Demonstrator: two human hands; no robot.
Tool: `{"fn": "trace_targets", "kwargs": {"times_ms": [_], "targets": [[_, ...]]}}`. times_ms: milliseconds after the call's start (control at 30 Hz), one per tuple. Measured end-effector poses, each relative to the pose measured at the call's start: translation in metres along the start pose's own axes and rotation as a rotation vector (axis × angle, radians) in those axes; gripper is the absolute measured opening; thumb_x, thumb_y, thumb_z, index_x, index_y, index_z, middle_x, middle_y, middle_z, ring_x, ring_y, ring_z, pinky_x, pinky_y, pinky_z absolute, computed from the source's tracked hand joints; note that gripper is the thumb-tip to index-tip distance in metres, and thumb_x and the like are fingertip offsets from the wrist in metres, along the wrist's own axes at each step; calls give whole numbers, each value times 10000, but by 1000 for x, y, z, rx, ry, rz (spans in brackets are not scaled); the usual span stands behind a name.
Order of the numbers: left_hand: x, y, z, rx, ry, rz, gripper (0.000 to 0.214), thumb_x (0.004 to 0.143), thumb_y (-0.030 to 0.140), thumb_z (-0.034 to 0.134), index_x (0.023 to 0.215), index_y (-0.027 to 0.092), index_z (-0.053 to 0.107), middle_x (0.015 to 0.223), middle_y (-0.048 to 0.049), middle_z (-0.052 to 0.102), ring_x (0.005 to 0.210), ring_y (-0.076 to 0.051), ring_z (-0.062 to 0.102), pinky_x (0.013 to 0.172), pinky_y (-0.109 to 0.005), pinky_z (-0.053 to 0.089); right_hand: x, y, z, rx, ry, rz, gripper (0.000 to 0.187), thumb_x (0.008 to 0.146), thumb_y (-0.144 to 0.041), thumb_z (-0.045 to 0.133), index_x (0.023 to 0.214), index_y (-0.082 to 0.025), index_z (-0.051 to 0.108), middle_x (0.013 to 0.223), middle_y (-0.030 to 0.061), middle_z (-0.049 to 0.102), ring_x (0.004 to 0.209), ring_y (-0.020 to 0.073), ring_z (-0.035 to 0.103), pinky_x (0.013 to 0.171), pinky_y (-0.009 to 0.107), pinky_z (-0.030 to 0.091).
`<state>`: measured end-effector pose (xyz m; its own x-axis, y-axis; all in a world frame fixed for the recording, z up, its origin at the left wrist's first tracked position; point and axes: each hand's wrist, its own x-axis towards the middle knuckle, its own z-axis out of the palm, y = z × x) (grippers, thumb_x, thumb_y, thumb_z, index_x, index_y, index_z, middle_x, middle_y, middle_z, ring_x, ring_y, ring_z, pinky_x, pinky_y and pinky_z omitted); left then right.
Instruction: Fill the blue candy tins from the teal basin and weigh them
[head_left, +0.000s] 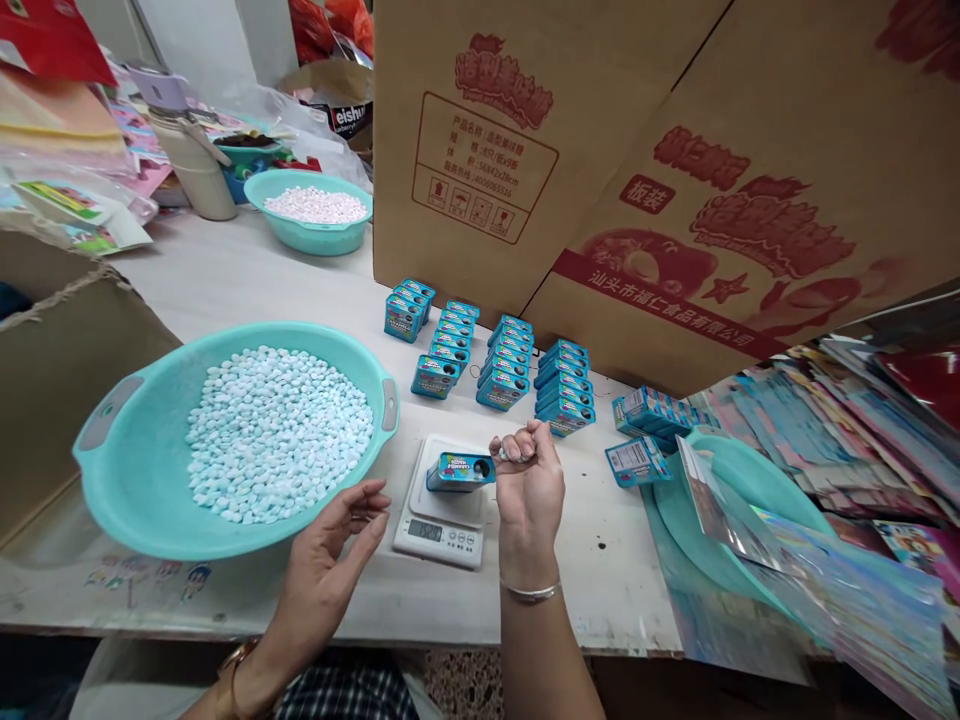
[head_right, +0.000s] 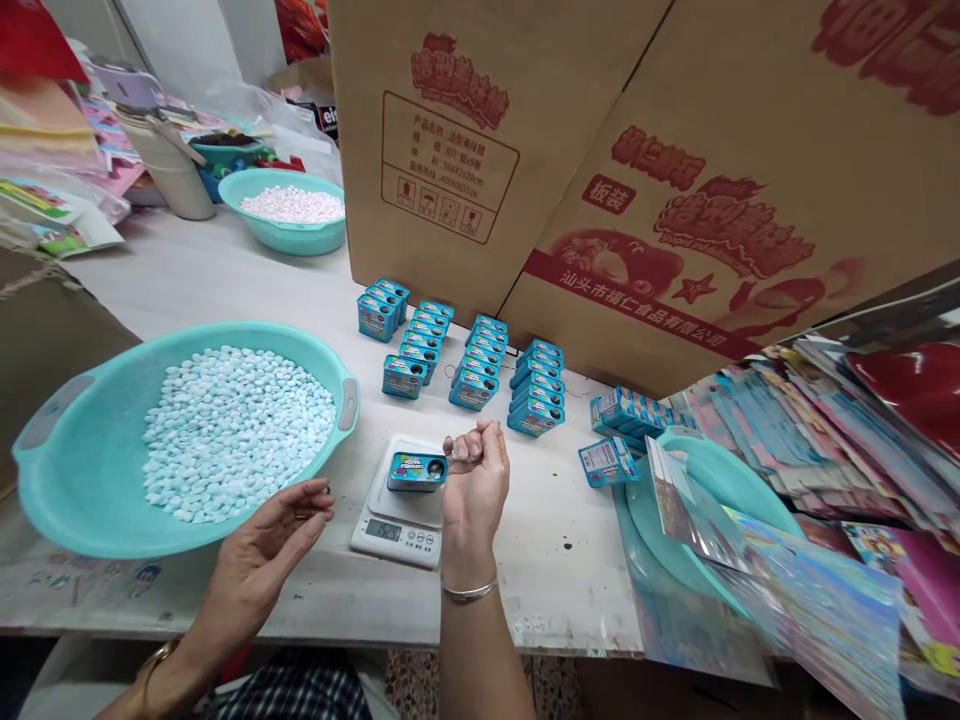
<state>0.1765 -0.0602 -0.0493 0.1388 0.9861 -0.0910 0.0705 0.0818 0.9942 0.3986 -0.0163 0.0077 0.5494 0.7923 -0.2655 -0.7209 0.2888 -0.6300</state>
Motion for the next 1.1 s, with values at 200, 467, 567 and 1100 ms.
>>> {"fn": "trace_targets", "kwargs": {"times_ms": [200,467,567,1100], "targets": [[-2,4,-3,-35,18,-36,380,871,385,652,1216,237,594,1086,-47,671,1042,-183,619,918,-279,511,4,-23,-7,143,-8,83,152,920,-257,576,803,-196,501,554,-123,360,468,38,378,620,211,458],[0,19,-9,-63,76,-7,354,858,367,671,1181,234,616,1042,-36,675,963,-156,634,895,-251,517,2,-50,-29,100,-42,31,196,874,-202,623,739,-187,482,564,-103,351,444,34,355,435,137,315],[0,19,-9,-52,78,-13,345,854,366,675,1167,231,625,1023,-35,682,933,-151,642,873,-243,525,1,-44,-38,-33,-31,19,183,849,-280,676,789,-195,525,582,-106,337,420,31,276,394,141,237],[-11,4,-17,-1,48,-75,363,864,397,654,1188,240,618,1040,-45,680,955,-167,649,874,-258,528,-11,-29,-32,-1494,-541,-153,313,930,-467,513,936,-208,688,671,-22,579,608,119,469,598,253,369]]}}
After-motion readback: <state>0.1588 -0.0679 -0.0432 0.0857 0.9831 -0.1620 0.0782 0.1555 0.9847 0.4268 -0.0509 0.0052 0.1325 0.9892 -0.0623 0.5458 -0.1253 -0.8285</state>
